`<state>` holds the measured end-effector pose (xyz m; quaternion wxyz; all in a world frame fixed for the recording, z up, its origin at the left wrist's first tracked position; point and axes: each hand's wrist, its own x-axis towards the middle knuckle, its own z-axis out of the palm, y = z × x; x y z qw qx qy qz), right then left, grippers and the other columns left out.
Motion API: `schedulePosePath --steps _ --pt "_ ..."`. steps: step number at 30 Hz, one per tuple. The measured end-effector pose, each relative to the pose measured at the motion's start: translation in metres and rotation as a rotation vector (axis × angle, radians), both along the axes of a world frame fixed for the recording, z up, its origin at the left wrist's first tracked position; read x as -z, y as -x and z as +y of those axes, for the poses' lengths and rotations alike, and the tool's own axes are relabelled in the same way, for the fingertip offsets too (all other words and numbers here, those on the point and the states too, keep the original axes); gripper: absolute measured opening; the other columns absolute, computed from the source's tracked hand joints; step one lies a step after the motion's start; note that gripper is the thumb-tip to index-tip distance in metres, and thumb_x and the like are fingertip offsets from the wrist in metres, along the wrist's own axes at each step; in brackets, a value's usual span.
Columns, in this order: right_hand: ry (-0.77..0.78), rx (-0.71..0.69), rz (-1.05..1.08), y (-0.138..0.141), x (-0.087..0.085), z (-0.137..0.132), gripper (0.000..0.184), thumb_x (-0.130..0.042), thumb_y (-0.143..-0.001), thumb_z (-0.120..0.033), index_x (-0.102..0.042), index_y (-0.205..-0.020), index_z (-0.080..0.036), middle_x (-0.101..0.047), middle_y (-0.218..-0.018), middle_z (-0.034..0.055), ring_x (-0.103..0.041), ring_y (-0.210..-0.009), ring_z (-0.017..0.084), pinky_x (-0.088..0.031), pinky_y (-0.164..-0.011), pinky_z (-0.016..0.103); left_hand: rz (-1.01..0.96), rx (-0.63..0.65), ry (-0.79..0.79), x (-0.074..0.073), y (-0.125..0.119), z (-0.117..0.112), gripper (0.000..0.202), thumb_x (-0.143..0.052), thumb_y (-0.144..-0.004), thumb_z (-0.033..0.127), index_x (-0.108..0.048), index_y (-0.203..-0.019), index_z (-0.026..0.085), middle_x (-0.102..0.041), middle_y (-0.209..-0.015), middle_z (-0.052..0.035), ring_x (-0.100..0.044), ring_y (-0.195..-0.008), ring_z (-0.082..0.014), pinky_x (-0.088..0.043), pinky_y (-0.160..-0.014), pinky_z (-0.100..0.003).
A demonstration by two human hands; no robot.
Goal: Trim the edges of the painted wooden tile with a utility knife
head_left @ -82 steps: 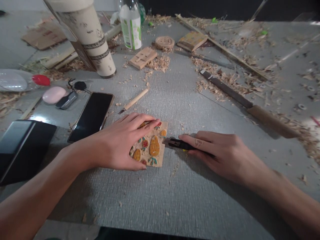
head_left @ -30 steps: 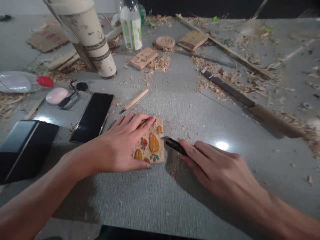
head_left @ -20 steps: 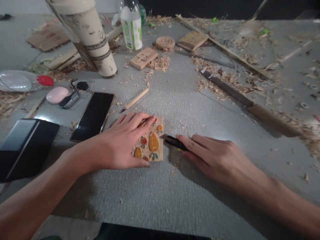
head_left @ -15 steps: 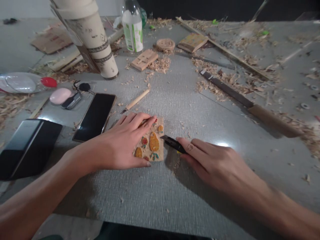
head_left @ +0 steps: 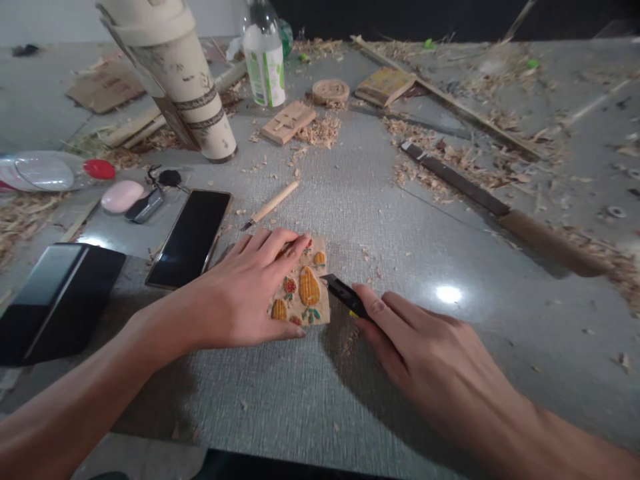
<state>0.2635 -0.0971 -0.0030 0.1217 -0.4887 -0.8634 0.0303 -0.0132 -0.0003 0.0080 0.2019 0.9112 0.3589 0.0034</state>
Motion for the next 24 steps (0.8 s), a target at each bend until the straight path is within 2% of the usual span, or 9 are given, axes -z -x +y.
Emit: schedulePosePath --steps 4,8,13,16,19,24 --pt "-0.033 -0.091 -0.084 -0.011 0.004 0.009 0.039 -0.034 -0.12 -0.029 -0.06 -0.14 -0.007 -0.066 -0.084 0.003 -0.065 -0.058 0.019 -0.036 -0.043 0.037 0.019 -0.007 0.013 -0.001 -0.001 0.0 0.119 -0.083 -0.084 0.071 -0.031 -0.173 0.01 -0.049 -0.159 -0.0259 -0.048 -0.147 -0.0494 -0.043 -0.123 -0.072" --pt "-0.054 -0.161 -0.018 -0.02 0.006 0.019 0.036 -0.04 -0.121 -0.033 -0.061 -0.141 -0.012 -0.066 -0.084 0.0003 -0.066 -0.061 0.018 -0.041 -0.049 0.036 0.032 -0.008 -0.003 0.0 -0.001 0.0 0.121 -0.083 -0.083 0.071 -0.032 -0.172 0.009 -0.047 -0.161 -0.0264 -0.044 -0.15 -0.0489 -0.041 -0.125 -0.071" --pt "0.025 -0.051 -0.009 -0.007 0.0 0.009 0.043 -0.03 -0.121 -0.028 -0.065 -0.135 -0.007 -0.069 -0.084 0.0032 -0.067 -0.056 0.018 -0.038 -0.045 0.037 0.06 -0.031 0.014 -0.001 -0.004 0.0 0.122 -0.081 -0.082 0.074 -0.031 -0.173 0.011 -0.047 -0.162 -0.0246 -0.045 -0.15 -0.0486 -0.04 -0.125 -0.07" --pt "0.097 0.019 0.083 0.001 -0.001 0.003 0.04 -0.036 -0.12 -0.03 -0.067 -0.134 -0.01 -0.068 -0.079 0.0006 -0.067 -0.053 0.019 -0.038 -0.045 0.037 0.063 -0.04 0.024 -0.002 -0.005 -0.001 0.121 -0.081 -0.082 0.075 -0.032 -0.173 0.012 -0.047 -0.161 -0.0247 -0.044 -0.151 -0.0498 -0.038 -0.126 -0.07" --pt "0.179 0.03 0.153 0.001 -0.001 0.003 0.037 -0.04 -0.12 -0.032 -0.069 -0.134 -0.013 -0.071 -0.082 0.0004 -0.07 -0.057 0.019 -0.039 -0.048 0.036 0.042 -0.043 0.015 -0.001 -0.004 0.0 0.121 -0.082 -0.081 0.075 -0.032 -0.173 0.015 -0.048 -0.16 -0.0234 -0.044 -0.15 -0.0485 -0.039 -0.126 -0.067" --pt "0.079 0.016 0.067 -0.007 0.0 0.007 0.043 -0.037 -0.12 -0.034 -0.068 -0.141 -0.011 -0.072 -0.084 0.0031 -0.07 -0.059 0.019 -0.036 -0.047 0.036 0.011 -0.043 0.02 0.002 -0.002 0.001 0.12 -0.082 -0.081 0.075 -0.032 -0.174 0.018 -0.049 -0.157 -0.022 -0.045 -0.149 -0.0482 -0.041 -0.125 -0.069"
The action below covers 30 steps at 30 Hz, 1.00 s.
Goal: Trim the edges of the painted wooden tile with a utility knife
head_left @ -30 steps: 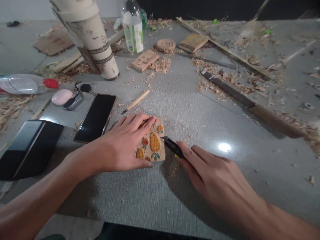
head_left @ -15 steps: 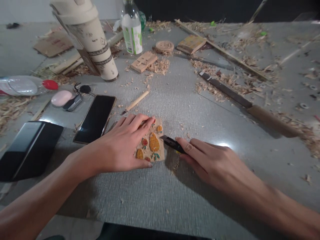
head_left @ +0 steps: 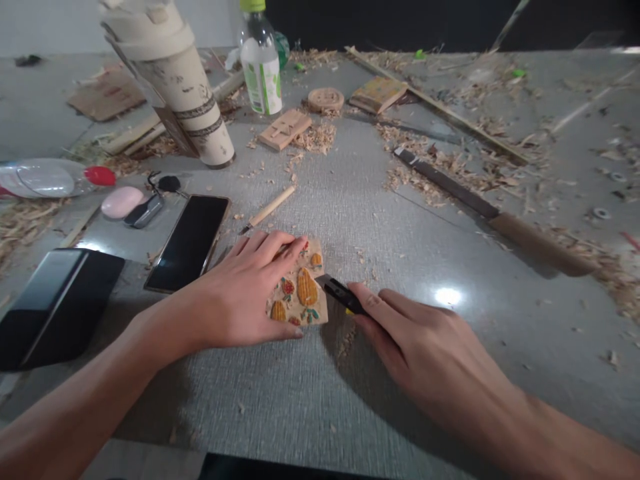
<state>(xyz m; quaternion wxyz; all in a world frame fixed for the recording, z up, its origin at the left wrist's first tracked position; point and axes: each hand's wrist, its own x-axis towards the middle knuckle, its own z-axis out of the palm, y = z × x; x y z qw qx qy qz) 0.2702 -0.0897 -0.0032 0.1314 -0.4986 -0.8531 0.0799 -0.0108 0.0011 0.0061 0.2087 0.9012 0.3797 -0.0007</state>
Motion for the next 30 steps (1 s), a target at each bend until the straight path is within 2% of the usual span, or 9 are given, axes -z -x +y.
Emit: schedulePosePath --steps 3,6,11,13,16,18,23,27,30 --pt "-0.08 0.0 -0.032 -0.005 0.001 0.005 0.043 -0.039 -0.12 -0.036 -0.07 -0.139 -0.014 -0.067 -0.078 0.0005 -0.066 -0.055 0.019 -0.034 -0.046 0.035 -0.005 -0.013 0.012 0.001 -0.001 0.001 0.124 -0.085 -0.078 0.073 -0.033 -0.174 0.015 -0.049 -0.158 -0.0232 -0.045 -0.148 -0.0499 -0.041 -0.125 -0.07" --pt "-0.071 -0.008 -0.001 -0.011 0.003 0.011 0.039 -0.043 -0.119 -0.035 -0.07 -0.14 -0.017 -0.068 -0.079 -0.0001 -0.067 -0.057 0.018 -0.038 -0.048 0.034 -0.017 -0.006 0.016 0.002 0.001 0.001 0.123 -0.085 -0.08 0.071 -0.032 -0.175 0.014 -0.049 -0.158 -0.0241 -0.046 -0.148 -0.05 -0.04 -0.126 -0.071" --pt "0.042 0.014 0.156 -0.022 0.002 0.022 0.037 -0.051 -0.115 -0.028 -0.067 -0.148 -0.02 -0.078 -0.096 0.0036 -0.072 -0.066 0.016 -0.049 -0.057 0.03 -0.103 0.073 -0.017 0.002 0.007 0.002 0.11 -0.083 -0.089 0.061 -0.027 -0.177 0.025 -0.036 -0.173 -0.021 -0.034 -0.162 -0.0468 -0.036 -0.13 -0.067" --pt "0.097 0.033 0.237 -0.025 0.002 0.025 0.037 -0.054 -0.114 -0.028 -0.07 -0.146 -0.021 -0.082 -0.102 0.0047 -0.074 -0.07 0.015 -0.053 -0.059 0.029 -0.129 0.096 -0.017 0.001 0.007 0.003 0.1 -0.086 -0.088 0.057 -0.038 -0.17 0.026 -0.032 -0.177 -0.0203 -0.028 -0.166 -0.0468 -0.032 -0.133 -0.068" --pt "0.146 0.089 0.343 -0.028 0.002 0.029 0.035 -0.057 -0.114 -0.033 -0.074 -0.143 -0.023 -0.085 -0.117 0.0061 -0.081 -0.088 0.018 -0.059 -0.07 0.029 -0.194 0.104 -0.015 -0.001 0.006 0.002 0.068 -0.086 -0.089 0.052 -0.06 -0.146 0.025 -0.035 -0.176 -0.0175 -0.028 -0.167 -0.0457 -0.03 -0.134 -0.067" --pt "0.17 0.136 0.393 -0.029 0.003 0.031 0.035 -0.057 -0.114 -0.037 -0.076 -0.141 -0.026 -0.084 -0.123 0.0053 -0.082 -0.099 0.021 -0.061 -0.074 0.03 -0.235 0.095 -0.008 0.001 0.004 0.001 0.057 -0.086 -0.089 0.051 -0.063 -0.134 0.025 -0.037 -0.174 -0.0159 -0.028 -0.167 -0.0445 -0.03 -0.135 -0.066" --pt "0.197 0.218 0.458 -0.03 0.004 0.032 0.035 -0.057 -0.114 -0.043 -0.079 -0.138 -0.029 -0.085 -0.117 0.0028 -0.081 -0.095 0.022 -0.056 -0.063 0.03 -0.235 0.106 -0.003 0.008 -0.003 -0.005 0.063 -0.093 -0.082 0.046 -0.059 -0.132 0.028 -0.034 -0.175 -0.0161 -0.024 -0.168 -0.0433 -0.028 -0.134 -0.065" --pt "0.205 0.207 0.484 -0.03 0.006 0.032 0.034 -0.058 -0.113 -0.043 -0.08 -0.136 -0.03 -0.085 -0.117 0.0019 -0.081 -0.093 0.022 -0.055 -0.062 0.03 -0.222 0.069 -0.016 0.01 -0.009 -0.008 0.046 -0.083 -0.09 0.037 -0.056 -0.126 0.028 -0.037 -0.173 -0.015 -0.028 -0.166 -0.0407 -0.03 -0.131 -0.065" --pt "0.211 0.214 0.492 -0.03 0.007 0.032 0.035 -0.058 -0.113 -0.044 -0.08 -0.136 -0.03 -0.085 -0.114 0.0022 -0.08 -0.091 0.022 -0.052 -0.06 0.031 -0.226 0.009 0.015 0.01 -0.012 -0.009 0.041 -0.08 -0.09 0.031 -0.05 -0.118 0.029 -0.04 -0.171 -0.0134 -0.033 -0.163 -0.0397 -0.033 -0.129 -0.066"
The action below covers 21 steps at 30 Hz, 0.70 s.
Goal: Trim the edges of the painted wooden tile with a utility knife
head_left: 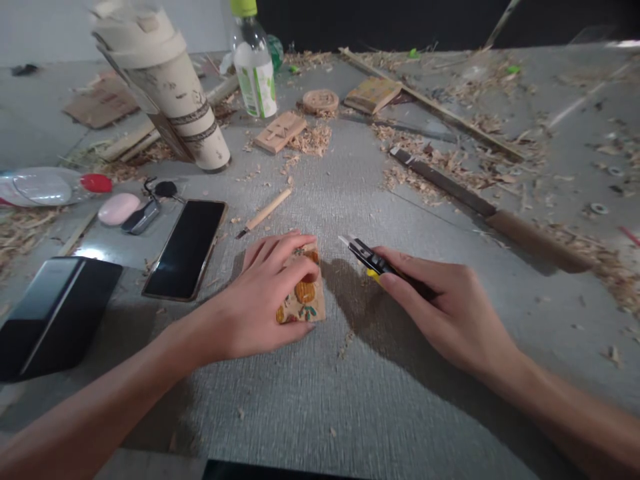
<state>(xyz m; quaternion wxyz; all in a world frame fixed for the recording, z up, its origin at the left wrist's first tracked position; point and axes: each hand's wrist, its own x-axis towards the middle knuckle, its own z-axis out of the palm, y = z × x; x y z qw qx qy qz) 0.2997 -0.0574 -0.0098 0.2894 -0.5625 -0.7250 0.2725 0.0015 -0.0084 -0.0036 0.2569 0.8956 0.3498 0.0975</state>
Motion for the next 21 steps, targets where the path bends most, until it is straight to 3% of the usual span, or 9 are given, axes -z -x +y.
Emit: schedulePosePath --steps 7,10,15,21 --pt "0.033 0.04 -0.002 0.0006 -0.0004 0.0001 0.038 -0.058 -0.112 -0.049 -0.08 -0.139 -0.032 -0.085 -0.111 0.0005 -0.077 -0.09 0.021 -0.051 -0.062 0.032 -0.035 -0.047 0.027 0.0007 -0.0036 -0.0028 0.045 -0.08 -0.088 0.03 -0.055 -0.124 0.031 -0.043 -0.169 -0.0089 -0.035 -0.161 -0.0387 -0.028 -0.131 -0.066" --pt "0.06 0.057 0.006 0.0007 -0.0008 0.0003 0.04 -0.057 -0.112 -0.051 -0.078 -0.142 -0.033 -0.085 -0.113 -0.0008 -0.076 -0.089 0.02 -0.051 -0.062 0.031 -0.03 -0.05 0.023 0.0004 -0.0044 -0.004 0.039 -0.081 -0.087 0.029 -0.056 -0.116 0.03 -0.043 -0.169 -0.0074 -0.036 -0.159 -0.0378 -0.028 -0.131 -0.066" --pt "0.063 0.052 0.018 0.0005 -0.0016 0.0005 0.04 -0.057 -0.112 -0.051 -0.078 -0.141 -0.033 -0.084 -0.116 -0.0018 -0.073 -0.084 0.018 -0.052 -0.064 0.03 -0.062 -0.061 0.029 0.0016 -0.004 -0.0036 0.045 -0.082 -0.085 0.029 -0.045 -0.11 0.029 -0.046 -0.168 -0.0089 -0.039 -0.159 -0.0348 -0.031 -0.13 -0.063" --pt "0.051 0.047 0.011 0.0003 -0.0013 0.0006 0.039 -0.057 -0.113 -0.05 -0.078 -0.141 -0.033 -0.084 -0.111 -0.002 -0.07 -0.079 0.016 -0.051 -0.063 0.03 -0.03 -0.042 0.035 0.0012 -0.0029 -0.0015 0.041 -0.081 -0.086 0.031 -0.052 -0.115 0.029 -0.044 -0.168 -0.01 -0.038 -0.158 -0.0383 -0.03 -0.129 -0.067"
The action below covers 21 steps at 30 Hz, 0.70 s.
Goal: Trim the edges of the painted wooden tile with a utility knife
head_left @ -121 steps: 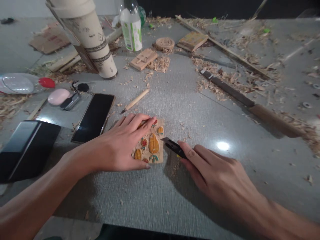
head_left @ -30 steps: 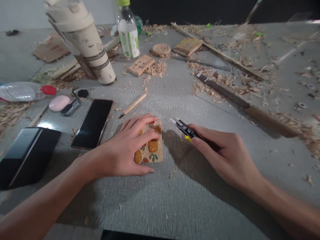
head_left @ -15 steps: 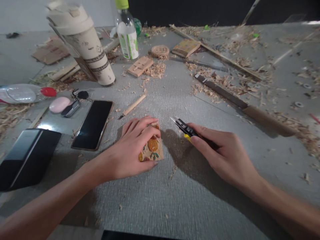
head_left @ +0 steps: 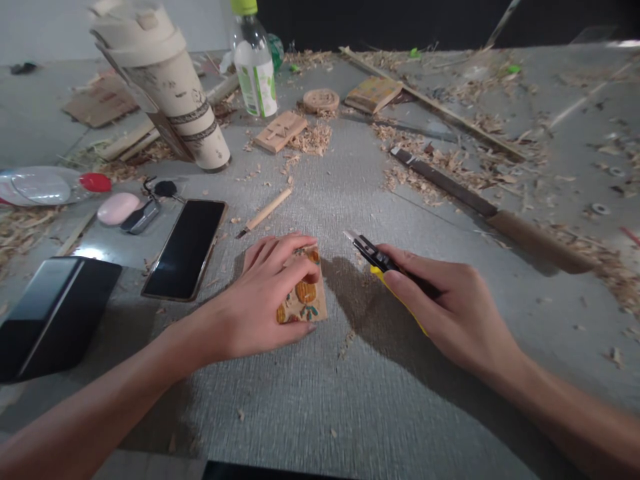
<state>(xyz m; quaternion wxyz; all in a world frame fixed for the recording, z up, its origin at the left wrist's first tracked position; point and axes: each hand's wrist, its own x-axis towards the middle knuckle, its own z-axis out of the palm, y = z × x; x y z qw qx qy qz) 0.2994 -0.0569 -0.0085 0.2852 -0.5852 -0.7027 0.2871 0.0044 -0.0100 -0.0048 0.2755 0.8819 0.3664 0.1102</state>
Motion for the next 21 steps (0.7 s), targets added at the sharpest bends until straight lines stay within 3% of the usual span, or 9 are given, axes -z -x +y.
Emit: schedulePosePath --steps 6,13,17,21 --pt "0.002 0.004 0.012 -0.0006 0.0009 -0.0006 0.04 -0.058 -0.112 -0.05 -0.078 -0.142 -0.032 -0.084 -0.111 -0.0011 -0.071 -0.082 0.017 -0.05 -0.064 0.031 -0.041 -0.011 -0.008 0.0026 0.0014 -0.0005 0.052 -0.084 -0.084 0.03 -0.043 -0.115 0.031 -0.047 -0.167 -0.0107 -0.042 -0.158 -0.0351 -0.033 -0.129 -0.063" --pt "-0.008 0.0 0.003 0.0008 -0.0017 -0.0002 0.04 -0.057 -0.113 -0.051 -0.079 -0.139 -0.031 -0.082 -0.1 -0.0011 -0.065 -0.071 0.015 -0.047 -0.059 0.03 0.014 0.001 0.006 0.0019 0.001 0.0007 0.045 -0.084 -0.085 0.033 -0.053 -0.118 0.03 -0.043 -0.169 -0.0091 -0.037 -0.159 -0.0388 -0.031 -0.128 -0.065" --pt "-0.004 0.013 -0.009 0.0003 -0.0012 -0.0001 0.041 -0.057 -0.112 -0.052 -0.079 -0.14 -0.03 -0.083 -0.102 -0.0006 -0.069 -0.076 0.017 -0.048 -0.06 0.03 -0.025 -0.038 0.013 0.0003 0.001 -0.0008 0.05 -0.085 -0.082 0.028 -0.047 -0.114 0.03 -0.047 -0.167 -0.0092 -0.041 -0.157 -0.0371 -0.033 -0.128 -0.064" --pt "0.014 0.01 -0.011 -0.0002 -0.0017 -0.0005 0.041 -0.057 -0.112 -0.052 -0.078 -0.141 -0.031 -0.083 -0.108 0.0001 -0.072 -0.082 0.019 -0.049 -0.061 0.031 -0.049 -0.048 0.024 0.0019 0.0021 -0.0013 0.06 -0.088 -0.081 0.033 -0.043 -0.121 0.032 -0.045 -0.169 -0.0107 -0.042 -0.157 -0.0381 -0.036 -0.128 -0.065"
